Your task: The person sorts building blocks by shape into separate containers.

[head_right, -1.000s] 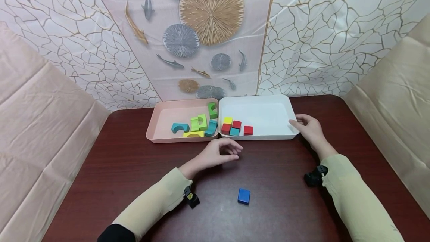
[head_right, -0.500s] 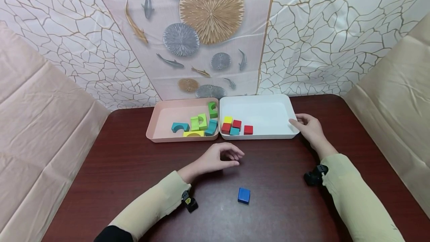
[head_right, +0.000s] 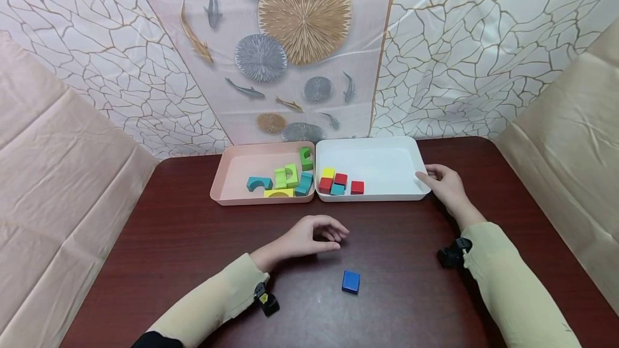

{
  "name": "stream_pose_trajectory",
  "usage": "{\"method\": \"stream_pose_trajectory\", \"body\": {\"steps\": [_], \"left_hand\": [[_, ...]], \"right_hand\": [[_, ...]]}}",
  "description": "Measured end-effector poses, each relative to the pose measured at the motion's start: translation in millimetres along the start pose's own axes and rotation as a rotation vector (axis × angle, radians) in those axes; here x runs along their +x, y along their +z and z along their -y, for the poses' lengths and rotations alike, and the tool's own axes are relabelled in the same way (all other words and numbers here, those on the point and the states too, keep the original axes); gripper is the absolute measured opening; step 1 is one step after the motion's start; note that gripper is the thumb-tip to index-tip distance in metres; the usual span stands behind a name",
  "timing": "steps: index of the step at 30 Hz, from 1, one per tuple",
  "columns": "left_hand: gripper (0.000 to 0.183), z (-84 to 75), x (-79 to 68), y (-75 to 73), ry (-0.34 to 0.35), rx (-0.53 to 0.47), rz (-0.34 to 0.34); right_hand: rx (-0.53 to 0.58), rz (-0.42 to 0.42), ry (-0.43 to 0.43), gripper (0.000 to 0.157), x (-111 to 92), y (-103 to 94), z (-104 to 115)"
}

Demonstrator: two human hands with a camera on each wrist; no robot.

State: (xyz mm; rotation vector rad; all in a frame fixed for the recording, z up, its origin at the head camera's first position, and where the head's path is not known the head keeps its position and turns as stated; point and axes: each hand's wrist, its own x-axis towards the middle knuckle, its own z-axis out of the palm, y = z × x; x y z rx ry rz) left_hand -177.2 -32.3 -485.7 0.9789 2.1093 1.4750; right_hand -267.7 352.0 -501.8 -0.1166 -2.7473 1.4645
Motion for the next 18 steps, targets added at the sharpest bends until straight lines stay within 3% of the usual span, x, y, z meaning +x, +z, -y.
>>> {"method": "stream_pose_trajectory", "body": {"steps": [18], "left_hand": [[0.035, -2.8, -11.2, 5.6, -0.075, -0.009, 0.116]], "right_hand": [[-0.005, -0.004, 0.000, 0.065, -1, -0.1, 3]]}}
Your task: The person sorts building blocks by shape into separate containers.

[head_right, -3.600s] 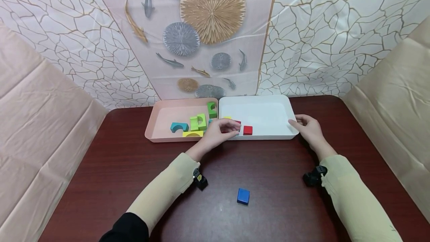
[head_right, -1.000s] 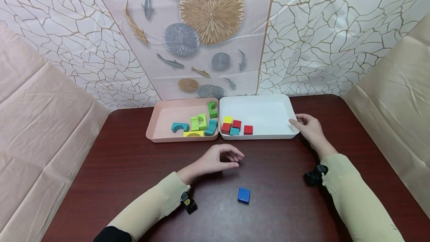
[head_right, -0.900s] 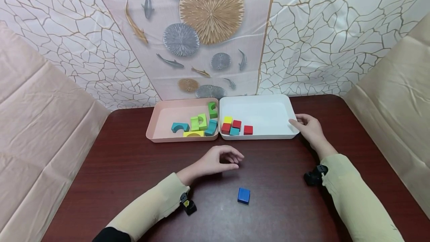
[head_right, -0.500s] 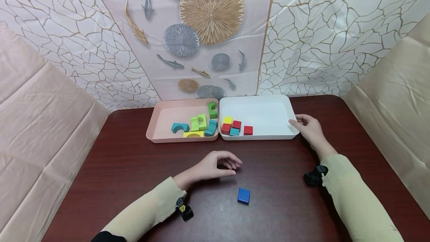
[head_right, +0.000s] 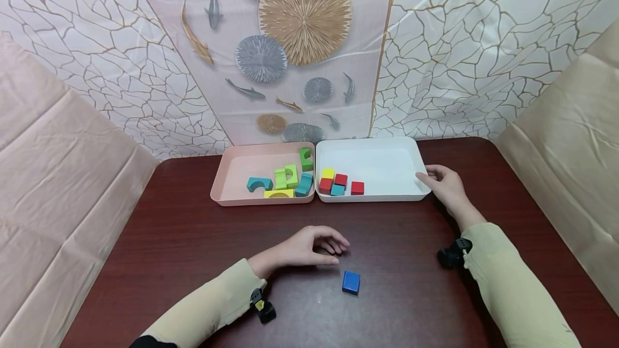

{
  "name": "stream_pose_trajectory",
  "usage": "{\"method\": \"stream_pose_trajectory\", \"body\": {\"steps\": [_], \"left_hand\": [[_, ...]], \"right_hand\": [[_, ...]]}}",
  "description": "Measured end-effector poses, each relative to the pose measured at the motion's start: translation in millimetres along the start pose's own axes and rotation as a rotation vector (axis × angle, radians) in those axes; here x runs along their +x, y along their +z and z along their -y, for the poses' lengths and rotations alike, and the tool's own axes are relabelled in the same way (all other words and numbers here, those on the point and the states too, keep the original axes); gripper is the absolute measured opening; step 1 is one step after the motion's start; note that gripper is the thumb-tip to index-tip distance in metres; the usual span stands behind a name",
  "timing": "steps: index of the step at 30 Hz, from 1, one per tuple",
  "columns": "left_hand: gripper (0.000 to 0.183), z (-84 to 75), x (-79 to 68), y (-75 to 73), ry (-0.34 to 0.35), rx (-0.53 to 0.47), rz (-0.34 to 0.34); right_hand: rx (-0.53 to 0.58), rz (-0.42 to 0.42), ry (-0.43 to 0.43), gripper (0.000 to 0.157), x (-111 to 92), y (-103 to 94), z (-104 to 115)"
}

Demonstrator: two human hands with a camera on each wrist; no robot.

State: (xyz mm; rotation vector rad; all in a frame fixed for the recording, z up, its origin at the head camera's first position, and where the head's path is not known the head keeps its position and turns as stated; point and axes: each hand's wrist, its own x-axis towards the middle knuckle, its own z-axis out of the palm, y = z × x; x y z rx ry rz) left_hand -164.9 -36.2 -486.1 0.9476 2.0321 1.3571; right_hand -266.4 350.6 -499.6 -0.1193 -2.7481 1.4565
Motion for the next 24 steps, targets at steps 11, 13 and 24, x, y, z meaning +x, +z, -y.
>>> {"method": "stream_pose_trajectory", "body": {"steps": [11, 13, 24], "left_hand": [[0.038, 1.8, -2.4, 3.6, -0.010, -0.020, 0.050], [0.039, 1.6, -2.3, 4.5, -0.009, -0.018, 0.056], [0.039, 1.0, -2.2, 10.7, 0.024, 0.034, 0.069]], "right_hand": [[0.005, 0.002, 0.001, 0.065, 0, -0.1, 0], [0.004, 0.000, -0.002, 0.065, 0, -0.7, 0], [-0.001, 0.006, 0.012, 0.067, 0, -0.7, 1]]}}
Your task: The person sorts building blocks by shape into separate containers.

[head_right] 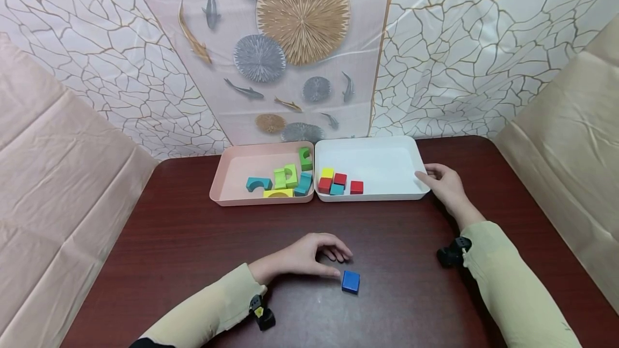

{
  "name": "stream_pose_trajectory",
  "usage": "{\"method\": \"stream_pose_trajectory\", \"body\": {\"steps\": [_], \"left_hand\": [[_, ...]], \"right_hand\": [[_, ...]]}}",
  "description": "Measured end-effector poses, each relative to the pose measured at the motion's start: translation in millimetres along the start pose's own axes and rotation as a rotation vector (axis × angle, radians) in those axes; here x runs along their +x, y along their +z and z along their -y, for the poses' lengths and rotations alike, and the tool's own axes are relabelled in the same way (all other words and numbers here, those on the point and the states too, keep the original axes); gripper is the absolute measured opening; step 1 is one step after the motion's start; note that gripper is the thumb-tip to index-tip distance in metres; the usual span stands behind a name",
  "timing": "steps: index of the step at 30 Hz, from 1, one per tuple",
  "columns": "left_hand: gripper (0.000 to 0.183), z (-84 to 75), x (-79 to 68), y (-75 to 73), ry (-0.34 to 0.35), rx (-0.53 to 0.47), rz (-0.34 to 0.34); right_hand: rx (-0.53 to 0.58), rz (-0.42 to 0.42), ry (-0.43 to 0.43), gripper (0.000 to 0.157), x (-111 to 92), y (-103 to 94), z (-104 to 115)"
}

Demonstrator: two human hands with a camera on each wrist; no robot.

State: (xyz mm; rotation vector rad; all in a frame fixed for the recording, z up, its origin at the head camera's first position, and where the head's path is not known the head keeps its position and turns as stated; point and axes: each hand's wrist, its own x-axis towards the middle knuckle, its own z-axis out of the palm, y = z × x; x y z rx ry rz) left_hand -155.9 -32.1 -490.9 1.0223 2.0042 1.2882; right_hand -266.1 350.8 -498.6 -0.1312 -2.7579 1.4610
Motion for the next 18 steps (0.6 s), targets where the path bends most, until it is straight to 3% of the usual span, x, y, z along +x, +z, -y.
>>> {"method": "stream_pose_trajectory", "body": {"steps": [18], "left_hand": [[0.040, -3.8, -0.1, 6.5, 0.023, 0.060, 0.030]], "right_hand": [[0.010, -0.006, -0.008, 0.065, 1.3, 0.4, -1.9]]}}
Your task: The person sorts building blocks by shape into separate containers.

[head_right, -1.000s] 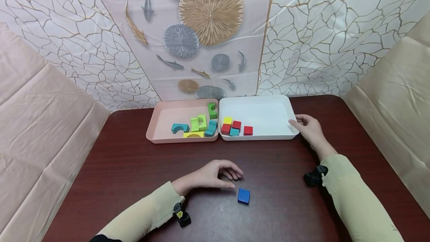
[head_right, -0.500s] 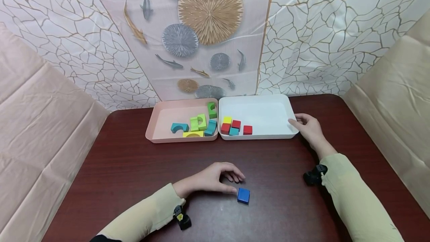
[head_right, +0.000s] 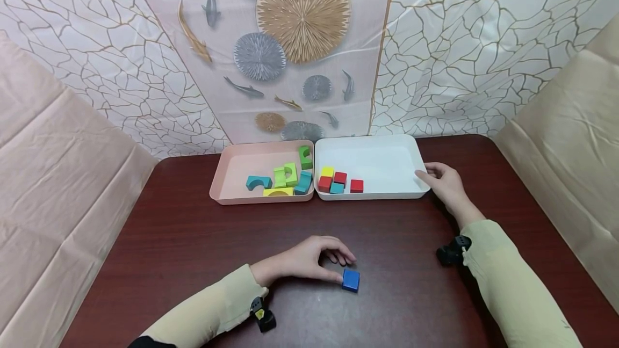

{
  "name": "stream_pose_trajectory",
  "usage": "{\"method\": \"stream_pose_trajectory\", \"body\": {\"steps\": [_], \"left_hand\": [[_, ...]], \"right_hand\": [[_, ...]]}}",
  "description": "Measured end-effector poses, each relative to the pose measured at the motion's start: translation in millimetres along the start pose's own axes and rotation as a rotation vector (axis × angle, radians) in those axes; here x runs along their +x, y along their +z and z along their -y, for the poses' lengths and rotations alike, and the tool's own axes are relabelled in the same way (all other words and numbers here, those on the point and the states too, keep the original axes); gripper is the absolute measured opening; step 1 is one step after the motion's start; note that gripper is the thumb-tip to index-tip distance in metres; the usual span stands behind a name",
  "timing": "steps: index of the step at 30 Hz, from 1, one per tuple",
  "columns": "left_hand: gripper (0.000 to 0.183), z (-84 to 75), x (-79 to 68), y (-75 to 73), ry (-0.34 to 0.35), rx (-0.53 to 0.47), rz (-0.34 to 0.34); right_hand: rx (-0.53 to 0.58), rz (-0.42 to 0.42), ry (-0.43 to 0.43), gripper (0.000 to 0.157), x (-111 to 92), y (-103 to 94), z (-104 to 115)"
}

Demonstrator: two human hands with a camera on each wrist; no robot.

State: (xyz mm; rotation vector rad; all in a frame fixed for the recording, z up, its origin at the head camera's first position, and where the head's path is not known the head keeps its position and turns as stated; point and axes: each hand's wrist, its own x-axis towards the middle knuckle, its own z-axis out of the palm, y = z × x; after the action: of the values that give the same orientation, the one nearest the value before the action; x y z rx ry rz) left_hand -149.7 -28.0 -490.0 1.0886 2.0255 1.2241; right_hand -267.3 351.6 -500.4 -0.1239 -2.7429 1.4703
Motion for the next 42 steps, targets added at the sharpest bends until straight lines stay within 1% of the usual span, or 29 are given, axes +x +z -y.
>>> {"method": "stream_pose_trajectory", "body": {"steps": [8, 15, 17, 22, 28, 32, 39, 42], "left_hand": [[0.040, -0.1, 0.1, 1.9, 0.007, 0.053, 0.004], [0.041, -1.7, 1.2, 4.4, 0.010, 0.176, 0.029], [0.041, -2.9, 1.1, 4.6, 0.008, 0.194, 0.035], [0.040, -4.2, 0.9, 5.0, 0.007, 0.206, 0.036], [0.038, -1.3, 1.5, 6.3, 0.012, 0.233, 0.027], [0.036, 0.0, 1.7, 6.6, 0.010, 0.231, 0.026], [0.033, -2.2, 1.5, 5.7, -0.010, 0.198, 0.023], [0.032, -2.3, 1.6, 5.3, -0.007, 0.205, 0.019]], "right_hand": [[-0.010, -0.001, 0.004, 0.066, 0.2, -0.5, 0.1], [-0.017, -0.001, 0.005, 0.066, -0.3, -0.7, 0.9], [-0.015, 0.001, 0.007, 0.067, -0.4, -0.7, 1.1], [-0.016, 0.003, 0.013, 0.067, -0.2, -0.2, 0.8], [-0.012, 0.001, 0.007, 0.066, -0.2, 0.1, 0.2], [-0.011, -0.001, 0.003, 0.066, -0.4, 0.0, -0.2], [-0.016, -0.001, 0.006, 0.066, -0.3, -0.3, -0.8], [-0.013, -0.002, 0.003, 0.065, -0.1, -0.2, -1.2]]}}
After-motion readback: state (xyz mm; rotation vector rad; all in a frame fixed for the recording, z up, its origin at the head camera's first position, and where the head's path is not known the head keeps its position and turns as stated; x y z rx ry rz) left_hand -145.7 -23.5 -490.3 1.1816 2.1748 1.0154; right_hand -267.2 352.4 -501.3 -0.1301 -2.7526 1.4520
